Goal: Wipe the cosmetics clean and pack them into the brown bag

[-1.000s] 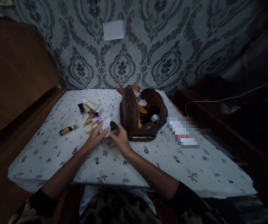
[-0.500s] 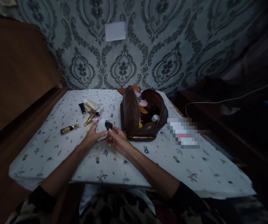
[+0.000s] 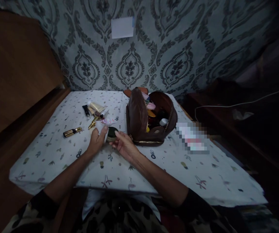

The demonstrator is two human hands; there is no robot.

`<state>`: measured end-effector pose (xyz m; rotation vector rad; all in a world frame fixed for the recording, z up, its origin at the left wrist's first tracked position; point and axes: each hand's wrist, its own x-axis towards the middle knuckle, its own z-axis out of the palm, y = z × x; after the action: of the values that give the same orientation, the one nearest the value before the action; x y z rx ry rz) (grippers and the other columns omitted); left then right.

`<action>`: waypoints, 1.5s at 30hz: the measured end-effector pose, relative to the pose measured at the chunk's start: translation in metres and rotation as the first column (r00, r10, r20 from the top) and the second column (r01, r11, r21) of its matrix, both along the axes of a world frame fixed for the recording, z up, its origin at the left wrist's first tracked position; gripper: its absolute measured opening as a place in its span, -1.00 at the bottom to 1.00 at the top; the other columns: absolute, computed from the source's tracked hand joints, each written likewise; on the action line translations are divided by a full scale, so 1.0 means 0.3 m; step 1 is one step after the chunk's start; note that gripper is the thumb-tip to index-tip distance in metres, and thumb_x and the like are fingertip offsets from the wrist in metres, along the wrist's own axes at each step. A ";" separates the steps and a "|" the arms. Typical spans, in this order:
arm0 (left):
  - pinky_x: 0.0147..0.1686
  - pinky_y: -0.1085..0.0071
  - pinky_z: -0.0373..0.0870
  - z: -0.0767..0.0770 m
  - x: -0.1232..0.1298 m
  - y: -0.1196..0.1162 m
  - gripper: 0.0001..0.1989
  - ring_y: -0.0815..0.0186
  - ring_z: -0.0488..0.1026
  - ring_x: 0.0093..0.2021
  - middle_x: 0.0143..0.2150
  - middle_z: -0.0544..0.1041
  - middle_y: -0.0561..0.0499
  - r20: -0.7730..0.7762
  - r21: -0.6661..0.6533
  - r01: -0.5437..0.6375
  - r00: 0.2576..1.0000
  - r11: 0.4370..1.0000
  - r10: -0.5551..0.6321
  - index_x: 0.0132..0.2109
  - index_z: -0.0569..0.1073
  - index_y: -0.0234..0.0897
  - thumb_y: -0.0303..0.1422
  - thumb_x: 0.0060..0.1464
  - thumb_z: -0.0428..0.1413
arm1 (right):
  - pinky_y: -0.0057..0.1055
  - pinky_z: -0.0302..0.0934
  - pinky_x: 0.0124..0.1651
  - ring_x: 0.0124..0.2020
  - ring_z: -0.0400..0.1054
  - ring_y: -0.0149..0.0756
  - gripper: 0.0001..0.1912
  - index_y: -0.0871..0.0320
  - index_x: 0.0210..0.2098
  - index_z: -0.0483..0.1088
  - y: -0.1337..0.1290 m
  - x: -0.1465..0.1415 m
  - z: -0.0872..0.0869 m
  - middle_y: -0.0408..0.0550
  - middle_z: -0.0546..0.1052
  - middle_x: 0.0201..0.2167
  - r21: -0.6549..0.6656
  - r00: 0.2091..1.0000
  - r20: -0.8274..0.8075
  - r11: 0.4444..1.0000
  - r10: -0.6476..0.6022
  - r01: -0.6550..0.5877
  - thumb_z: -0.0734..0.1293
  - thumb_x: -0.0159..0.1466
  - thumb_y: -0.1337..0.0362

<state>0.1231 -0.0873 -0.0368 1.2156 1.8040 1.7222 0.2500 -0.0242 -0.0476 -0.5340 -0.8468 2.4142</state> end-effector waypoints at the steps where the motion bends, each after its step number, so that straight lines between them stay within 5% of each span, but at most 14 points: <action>1: -0.38 0.42 0.36 0.004 -0.001 0.001 -0.59 0.32 0.34 -0.42 -0.50 0.39 0.08 0.008 0.013 -0.046 0.999 0.999 0.046 -0.43 0.38 -0.24 0.00 0.16 0.05 | -0.55 0.23 -0.50 -0.52 0.47 -0.41 -0.57 0.13 -0.33 0.33 -0.001 0.002 0.001 -0.17 0.60 -0.45 -0.003 1.000 0.000 1.000 0.007 -0.007 0.59 -0.03 0.14; 4: -0.37 0.42 0.38 0.009 -0.007 0.002 -0.57 0.32 0.35 -0.42 -0.51 0.39 0.09 0.040 0.007 -0.091 0.995 0.996 0.091 -0.45 0.40 -0.24 0.03 0.12 0.09 | -0.54 0.21 -0.50 -0.51 0.47 -0.39 -0.63 0.12 -0.35 0.33 -0.001 0.008 0.007 -0.18 0.60 -0.46 -0.019 0.999 -0.012 0.999 0.037 -0.037 0.56 0.00 0.20; 10: -0.26 0.39 0.45 0.012 -0.016 -0.003 -0.46 0.27 0.49 -0.30 -0.26 0.57 -0.04 0.166 -0.026 0.279 0.948 0.960 -0.271 -0.08 0.51 -0.32 0.02 -0.06 0.25 | -0.54 0.19 -0.50 -0.50 0.41 -0.43 -0.72 0.12 -0.33 0.41 0.010 0.020 0.025 -0.22 0.56 -0.49 -0.083 0.999 -0.041 0.996 0.027 -0.030 0.52 0.03 0.22; 13: -0.19 0.36 0.46 0.016 -0.013 -0.003 -0.35 0.22 0.51 -0.22 -0.15 0.58 -0.08 0.171 -0.039 0.340 0.929 0.940 -0.329 0.05 0.47 -0.32 -0.10 -0.18 0.35 | -0.54 0.15 -0.54 -0.53 0.34 -0.44 -0.77 0.11 -0.34 0.42 0.013 0.019 0.029 -0.22 0.53 -0.52 -0.134 1.000 -0.023 0.991 -0.003 0.000 0.50 0.07 0.23; 25: -0.28 0.35 0.47 0.009 -0.005 -0.015 -0.56 0.22 0.49 -0.31 -0.36 0.55 -0.01 0.095 0.008 0.047 0.994 0.999 -0.048 -0.21 0.52 -0.25 0.06 0.09 0.11 | -0.52 0.29 -0.45 -0.42 0.55 -0.31 -0.57 0.11 -0.29 0.33 0.004 0.008 -0.008 -0.17 0.59 -0.44 -0.053 0.998 -0.043 0.997 0.052 -0.054 0.58 0.00 0.16; 32: -0.39 0.44 0.38 0.011 -0.011 -0.005 -0.61 0.31 0.42 -0.40 -0.42 0.51 0.04 0.127 0.035 -0.058 0.991 0.998 0.053 -0.29 0.50 -0.27 0.00 0.09 0.14 | -0.44 0.41 -0.23 -0.39 0.54 -0.35 -0.55 0.15 -0.29 0.39 0.002 0.001 -0.017 -0.13 0.61 -0.38 -0.037 0.998 -0.043 0.998 0.043 -0.045 0.61 -0.08 0.21; 38: -0.39 0.46 0.35 0.001 -0.027 0.004 -0.66 0.35 0.39 -0.44 -0.45 0.49 0.06 0.125 0.040 -0.001 0.992 0.999 -0.004 -0.36 0.50 -0.29 -0.07 0.08 0.16 | -0.43 0.38 -0.17 -0.30 0.46 -0.38 -0.53 0.15 -0.23 0.47 -0.023 0.002 0.000 -0.15 0.57 -0.22 0.212 0.999 0.042 0.977 -0.001 -0.008 0.59 -0.12 0.21; 45: -0.33 0.47 0.37 0.028 -0.001 -0.007 -0.61 0.32 0.44 -0.39 -0.41 0.53 0.03 0.188 -0.064 0.034 0.982 0.997 -0.021 -0.28 0.54 -0.33 -0.04 0.02 0.20 | -0.42 0.36 -0.17 -0.29 0.42 -0.36 -0.49 0.14 -0.18 0.35 -0.048 0.016 0.013 -0.18 0.47 -0.31 0.615 0.965 0.159 0.786 -0.210 0.070 0.53 -0.09 0.19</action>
<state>0.1229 -0.0892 -0.0284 1.0099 1.7118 1.6853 0.2549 -0.0387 -0.0439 -0.5810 -1.5405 1.8118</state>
